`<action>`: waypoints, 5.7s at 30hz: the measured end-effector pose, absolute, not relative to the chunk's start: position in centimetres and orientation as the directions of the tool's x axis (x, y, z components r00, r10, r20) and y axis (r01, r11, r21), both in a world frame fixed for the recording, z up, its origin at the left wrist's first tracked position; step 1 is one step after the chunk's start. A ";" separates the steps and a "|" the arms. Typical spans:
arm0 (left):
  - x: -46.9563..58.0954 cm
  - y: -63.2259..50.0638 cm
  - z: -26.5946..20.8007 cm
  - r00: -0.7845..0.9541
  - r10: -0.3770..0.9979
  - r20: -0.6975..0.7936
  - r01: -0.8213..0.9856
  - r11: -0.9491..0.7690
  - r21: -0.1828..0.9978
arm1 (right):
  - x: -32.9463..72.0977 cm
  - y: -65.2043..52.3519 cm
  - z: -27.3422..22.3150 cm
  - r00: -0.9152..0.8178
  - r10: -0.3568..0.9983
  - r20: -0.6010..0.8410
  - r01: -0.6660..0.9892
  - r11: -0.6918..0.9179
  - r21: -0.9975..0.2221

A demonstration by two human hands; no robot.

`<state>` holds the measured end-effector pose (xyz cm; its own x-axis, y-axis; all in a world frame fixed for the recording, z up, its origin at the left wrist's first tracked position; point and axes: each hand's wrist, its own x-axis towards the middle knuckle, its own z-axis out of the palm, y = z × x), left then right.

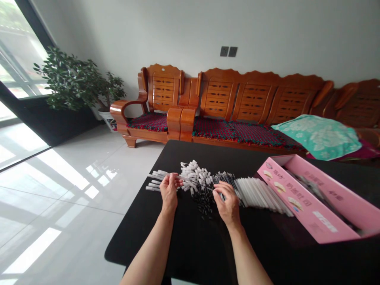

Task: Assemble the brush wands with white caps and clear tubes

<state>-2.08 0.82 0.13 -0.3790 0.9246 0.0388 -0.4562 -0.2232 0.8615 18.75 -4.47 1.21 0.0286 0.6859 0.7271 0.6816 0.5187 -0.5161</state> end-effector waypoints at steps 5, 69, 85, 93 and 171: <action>-2.2 0.5 0.5 -0.291 0.955 0.051 -0.459 -0.186 0.869 | 23.4 -4.1 0.0 0.268 0.472 0.840 0.897 0.195 -0.397; -0.5 -0.7 1.7 -0.021 0.999 0.028 -0.489 -0.034 0.872 | 17.3 -4.5 1.1 0.119 0.716 0.687 0.834 0.304 -0.461; -0.8 -0.9 0.5 -0.180 0.973 0.145 -0.083 -0.162 0.983 | 30.7 -3.9 -1.1 0.473 0.329 0.817 0.866 -0.346 -0.362; -0.5 -0.6 0.2 -0.191 0.973 0.128 0.051 -0.120 0.991 | 26.1 -3.7 0.4 0.326 0.398 0.858 0.938 -0.024 -0.345; -9.7 0.1 2.2 0.235 0.942 0.239 0.815 -0.325 0.479 | 21.0 -3.6 -1.2 0.287 0.615 0.735 0.889 0.114 -0.443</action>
